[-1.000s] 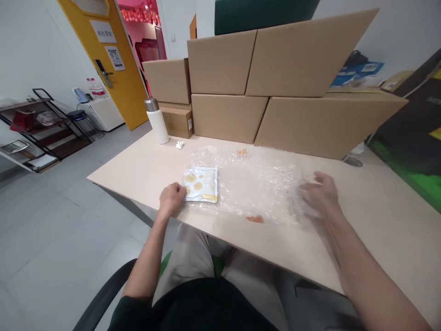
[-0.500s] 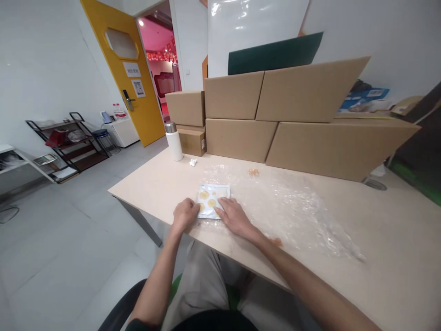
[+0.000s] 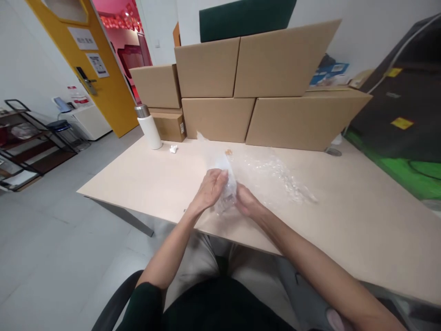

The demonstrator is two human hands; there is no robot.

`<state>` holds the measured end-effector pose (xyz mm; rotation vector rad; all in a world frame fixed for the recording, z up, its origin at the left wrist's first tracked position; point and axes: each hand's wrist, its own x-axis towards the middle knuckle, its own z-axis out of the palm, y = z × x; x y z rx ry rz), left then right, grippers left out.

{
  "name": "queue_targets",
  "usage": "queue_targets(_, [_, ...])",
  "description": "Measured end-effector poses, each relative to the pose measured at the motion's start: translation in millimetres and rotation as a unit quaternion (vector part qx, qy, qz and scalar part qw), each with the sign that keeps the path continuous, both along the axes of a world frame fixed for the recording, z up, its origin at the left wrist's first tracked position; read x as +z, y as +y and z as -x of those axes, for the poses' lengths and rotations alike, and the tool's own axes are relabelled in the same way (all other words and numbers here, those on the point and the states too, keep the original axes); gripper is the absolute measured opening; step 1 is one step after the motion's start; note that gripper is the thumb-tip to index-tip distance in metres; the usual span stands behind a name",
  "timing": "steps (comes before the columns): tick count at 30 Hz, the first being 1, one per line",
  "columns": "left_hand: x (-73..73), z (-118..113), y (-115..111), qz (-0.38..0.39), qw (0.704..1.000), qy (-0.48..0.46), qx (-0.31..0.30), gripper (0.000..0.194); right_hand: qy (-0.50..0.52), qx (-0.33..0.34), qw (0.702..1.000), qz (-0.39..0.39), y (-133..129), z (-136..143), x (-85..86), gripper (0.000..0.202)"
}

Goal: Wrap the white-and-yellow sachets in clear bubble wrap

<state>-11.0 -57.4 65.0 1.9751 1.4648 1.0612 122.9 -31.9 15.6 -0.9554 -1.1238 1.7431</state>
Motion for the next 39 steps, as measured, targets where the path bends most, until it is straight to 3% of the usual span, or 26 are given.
queue_targets(2, [-6.5, -11, 3, 0.03, 0.998, 0.057, -0.017, 0.062, 0.017, -0.025, 0.998, 0.052, -2, -14, -0.5, 0.039])
queue_targets(5, [-18.4, -23, 4, 0.081, 0.985, 0.153, -0.027, 0.062, 0.003, -0.041, 0.997, 0.063, -6, -40, -3.1, 0.022])
queue_targets(9, [-28.4, -38, 2, 0.099, 0.964, 0.244, -0.023, 0.053, -0.057, -0.108, 0.992, 0.02, -6, -71, -8.1, 0.023])
queue_targets(12, [-29.0, -49, 0, 0.101, 0.96, 0.262, 0.004, 0.049, -0.15, -0.173, 0.972, -0.06, 1, -81, -11.3, 0.031])
queue_targets(15, [-29.0, -52, 0, 0.111, 0.962, 0.251, -0.004, 0.043, -0.292, -0.125, 0.922, -0.22, 11, -78, -13.1, 0.025])
queue_targets(18, [-37.1, -39, 1, 0.094, 0.978, 0.184, 0.033, 0.037, -0.419, -0.023, 0.838, -0.349, 16, -70, -11.0, 0.025])
queue_targets(20, [-47.1, -24, 3, 0.068, 0.987, 0.094, 0.112, 0.042, -0.475, 0.017, 0.794, -0.379, 14, -64, -6.8, 0.035])
queue_targets(22, [-56.9, -7, 5, 0.085, 0.984, -0.036, 0.15, 0.054, -0.505, 0.022, 0.779, -0.371, 10, -60, -1.4, 0.04])
queue_targets(25, [-61.6, 5, 4, 0.151, 0.952, -0.224, 0.144, 0.067, -0.508, 0.009, 0.791, -0.34, 4, -56, 5.3, 0.045])
queue_targets(27, [-55.9, 2, 2, 0.146, 0.938, -0.282, 0.141, 0.068, -0.488, 0.009, 0.806, -0.334, 3, -56, 7.3, 0.048])
queue_targets(30, [-40.3, -17, -1, 0.098, 0.942, -0.305, 0.102, 0.064, -0.439, 0.021, 0.837, -0.327, 7, -67, 8.2, 0.043])
queue_targets(33, [-27.8, -46, 1, 0.064, 0.95, -0.306, 0.012, 0.057, -0.387, 0.003, 0.864, -0.322, 10, -90, 8.3, 0.038])
queue_targets(39, [-27.7, -109, 17, 0.032, 0.95, -0.268, -0.153, 0.046, -0.351, -0.121, 0.875, -0.31, 1, -151, 7.7, 0.035])
